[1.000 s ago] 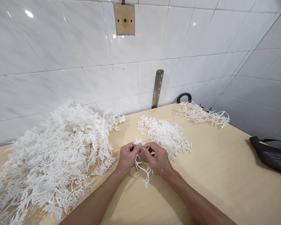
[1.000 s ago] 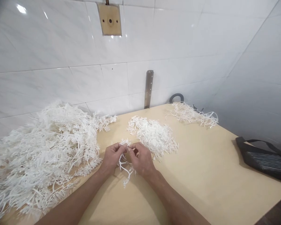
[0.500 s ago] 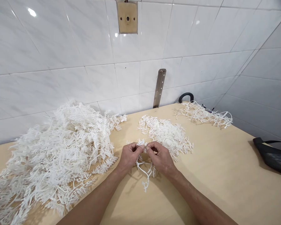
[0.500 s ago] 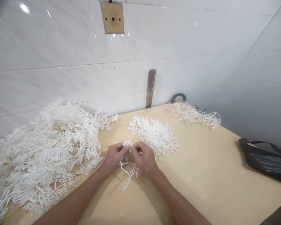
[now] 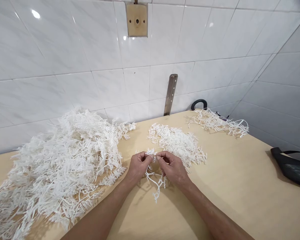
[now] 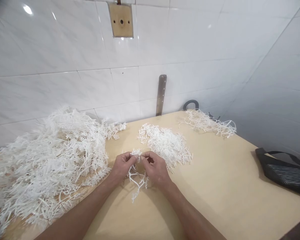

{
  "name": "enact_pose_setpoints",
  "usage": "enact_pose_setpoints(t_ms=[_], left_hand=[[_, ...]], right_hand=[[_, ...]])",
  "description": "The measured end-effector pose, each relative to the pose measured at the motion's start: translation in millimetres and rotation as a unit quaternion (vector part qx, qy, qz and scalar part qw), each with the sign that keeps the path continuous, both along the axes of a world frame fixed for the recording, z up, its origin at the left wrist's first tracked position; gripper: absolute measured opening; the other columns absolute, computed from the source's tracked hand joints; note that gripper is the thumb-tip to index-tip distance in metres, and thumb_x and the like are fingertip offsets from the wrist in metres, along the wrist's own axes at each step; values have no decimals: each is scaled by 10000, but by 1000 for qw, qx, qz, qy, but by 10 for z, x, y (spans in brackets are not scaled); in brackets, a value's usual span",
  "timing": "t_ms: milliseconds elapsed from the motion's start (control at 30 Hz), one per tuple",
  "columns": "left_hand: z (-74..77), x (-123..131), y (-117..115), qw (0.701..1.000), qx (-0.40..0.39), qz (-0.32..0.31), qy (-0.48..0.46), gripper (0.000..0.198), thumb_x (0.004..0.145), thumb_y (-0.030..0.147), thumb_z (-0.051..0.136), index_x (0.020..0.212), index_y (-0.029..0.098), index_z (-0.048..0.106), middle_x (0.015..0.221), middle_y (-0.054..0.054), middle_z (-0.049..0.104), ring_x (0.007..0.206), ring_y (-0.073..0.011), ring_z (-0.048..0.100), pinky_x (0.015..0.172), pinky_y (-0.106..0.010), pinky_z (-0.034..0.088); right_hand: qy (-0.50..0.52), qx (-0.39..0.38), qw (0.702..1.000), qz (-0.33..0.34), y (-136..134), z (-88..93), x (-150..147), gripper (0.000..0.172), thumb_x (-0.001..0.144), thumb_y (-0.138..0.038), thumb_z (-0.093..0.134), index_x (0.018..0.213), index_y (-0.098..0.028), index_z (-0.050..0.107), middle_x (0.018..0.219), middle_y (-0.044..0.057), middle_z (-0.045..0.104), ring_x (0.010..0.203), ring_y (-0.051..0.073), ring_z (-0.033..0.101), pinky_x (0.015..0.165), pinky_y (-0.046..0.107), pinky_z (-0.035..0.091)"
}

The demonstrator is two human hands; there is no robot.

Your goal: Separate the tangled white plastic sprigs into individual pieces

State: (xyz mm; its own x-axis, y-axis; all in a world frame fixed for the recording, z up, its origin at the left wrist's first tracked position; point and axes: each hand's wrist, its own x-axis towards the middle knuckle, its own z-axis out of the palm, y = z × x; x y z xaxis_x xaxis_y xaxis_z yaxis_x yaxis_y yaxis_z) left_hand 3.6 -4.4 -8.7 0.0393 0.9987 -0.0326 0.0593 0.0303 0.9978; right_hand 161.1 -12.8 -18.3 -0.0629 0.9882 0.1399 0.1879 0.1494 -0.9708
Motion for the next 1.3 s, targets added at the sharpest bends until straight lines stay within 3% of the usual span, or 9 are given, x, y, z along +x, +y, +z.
enact_pose_setpoints(t_ms=[167, 433, 600, 900, 1300], left_hand=[[5, 14, -6, 1000, -8, 5, -7, 326, 754, 452, 694, 650, 159, 595, 556, 14, 564, 514, -119, 522, 503, -226, 407], [-6, 37, -8, 999, 12, 30, -7, 331, 740, 463, 702, 649, 157, 617, 569, 14, 567, 537, -118, 509, 506, -221, 398], [-34, 25, 3, 1000, 9, 16, 21, 330, 757, 468, 684, 666, 156, 628, 559, 13, 576, 519, -122, 518, 501, -228, 392], [-12, 22, 2, 1000, 14, 7, 27, 326, 761, 449, 674, 635, 158, 595, 542, 25, 532, 510, -109, 481, 497, -224, 366], [-29, 42, -21, 996, 59, 6, 73, 291, 789, 416, 638, 647, 165, 595, 591, 17, 557, 581, -122, 481, 556, -234, 374]], right_hand=[[-92, 136, 986, -34, -6, -13, 1, 163, 884, -319, 591, 913, -205, 704, 867, 49, 692, 658, 147, 605, 561, 255, 505], [-150, 201, 967, -37, -27, 14, -17, 145, 907, -279, 562, 886, -202, 683, 839, 44, 686, 668, 152, 600, 620, 276, 495], [-161, 191, 967, -47, -16, 23, -32, 177, 912, -300, 534, 848, -207, 670, 820, 48, 689, 671, 166, 596, 635, 291, 488], [-132, 85, 988, -17, -27, 52, -11, 151, 855, -275, 549, 780, -199, 655, 661, -1, 638, 568, 141, 556, 517, 249, 430], [-201, 144, 969, -27, -18, 6, -32, 119, 851, -252, 519, 755, -206, 574, 679, -2, 619, 583, 140, 546, 568, 264, 425]])
